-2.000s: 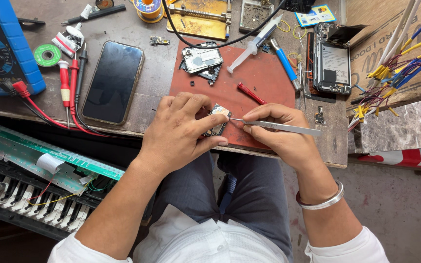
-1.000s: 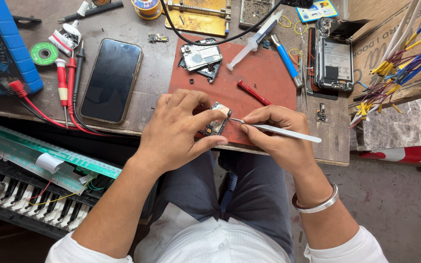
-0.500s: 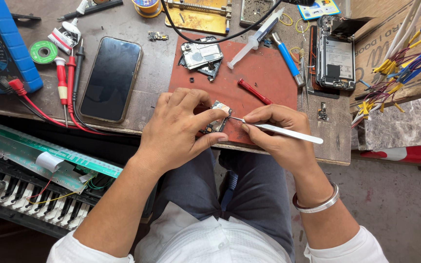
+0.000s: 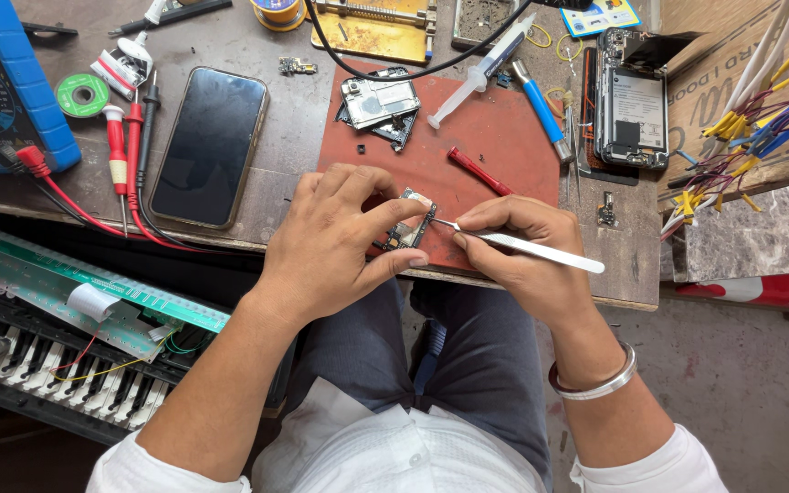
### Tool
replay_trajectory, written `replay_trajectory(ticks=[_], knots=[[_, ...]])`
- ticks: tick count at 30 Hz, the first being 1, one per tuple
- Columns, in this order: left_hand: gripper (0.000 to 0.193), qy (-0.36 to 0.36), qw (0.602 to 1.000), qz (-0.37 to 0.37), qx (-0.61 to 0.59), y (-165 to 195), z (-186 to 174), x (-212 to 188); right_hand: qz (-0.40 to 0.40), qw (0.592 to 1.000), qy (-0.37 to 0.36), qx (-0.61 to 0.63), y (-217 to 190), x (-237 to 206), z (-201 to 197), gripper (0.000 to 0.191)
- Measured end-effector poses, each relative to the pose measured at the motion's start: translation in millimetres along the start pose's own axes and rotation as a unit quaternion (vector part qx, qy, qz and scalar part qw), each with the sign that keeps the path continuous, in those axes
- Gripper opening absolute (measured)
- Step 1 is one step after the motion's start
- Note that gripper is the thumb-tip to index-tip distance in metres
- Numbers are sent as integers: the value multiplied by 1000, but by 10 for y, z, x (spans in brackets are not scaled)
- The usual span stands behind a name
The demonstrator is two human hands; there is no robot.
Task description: The person works on a disassembled smartphone logic board at a repair bench, holding the board steady while using tweezers to probe and reposition small components. They apply paste from a syringe onto the board, then use a hot air gun to heat the board while continuing to work on it with tweezers.
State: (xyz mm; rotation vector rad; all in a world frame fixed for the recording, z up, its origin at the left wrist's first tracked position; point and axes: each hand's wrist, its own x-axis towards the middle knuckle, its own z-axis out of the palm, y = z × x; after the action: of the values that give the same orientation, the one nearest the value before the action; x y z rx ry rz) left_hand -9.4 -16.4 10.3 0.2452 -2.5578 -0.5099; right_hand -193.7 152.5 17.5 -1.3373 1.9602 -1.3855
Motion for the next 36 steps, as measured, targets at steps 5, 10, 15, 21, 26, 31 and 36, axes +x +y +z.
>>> replay_trajectory(ticks=[5, 10, 15, 21, 26, 31, 36], knots=[[46, 7, 1000, 11, 4, -3, 3, -7, -9, 1000, -6, 6, -1, 4, -7, 12], [44, 9, 1000, 10, 23, -4, 21, -7, -8, 1000, 0, 12, 2, -7, 1, 13], [41, 14, 999, 14, 26, -5, 26, -11, -7, 1000, -3, 11, -8, -5, -2, 13], [39, 16, 1000, 7, 8, -2, 31, -1, -18, 1000, -1, -6, -24, 2, 2, 12], [37, 16, 1000, 6, 6, -5, 30, 2, -3, 1000, 0, -13, -30, 2, -2, 11], [35, 19, 1000, 7, 16, -3, 35, -7, 80, 996, 3, 30, -13, 25, 10, 10], [33, 22, 999, 14, 27, -3, 48, -2, 75, 997, 2, 27, 8, 21, -3, 11]])
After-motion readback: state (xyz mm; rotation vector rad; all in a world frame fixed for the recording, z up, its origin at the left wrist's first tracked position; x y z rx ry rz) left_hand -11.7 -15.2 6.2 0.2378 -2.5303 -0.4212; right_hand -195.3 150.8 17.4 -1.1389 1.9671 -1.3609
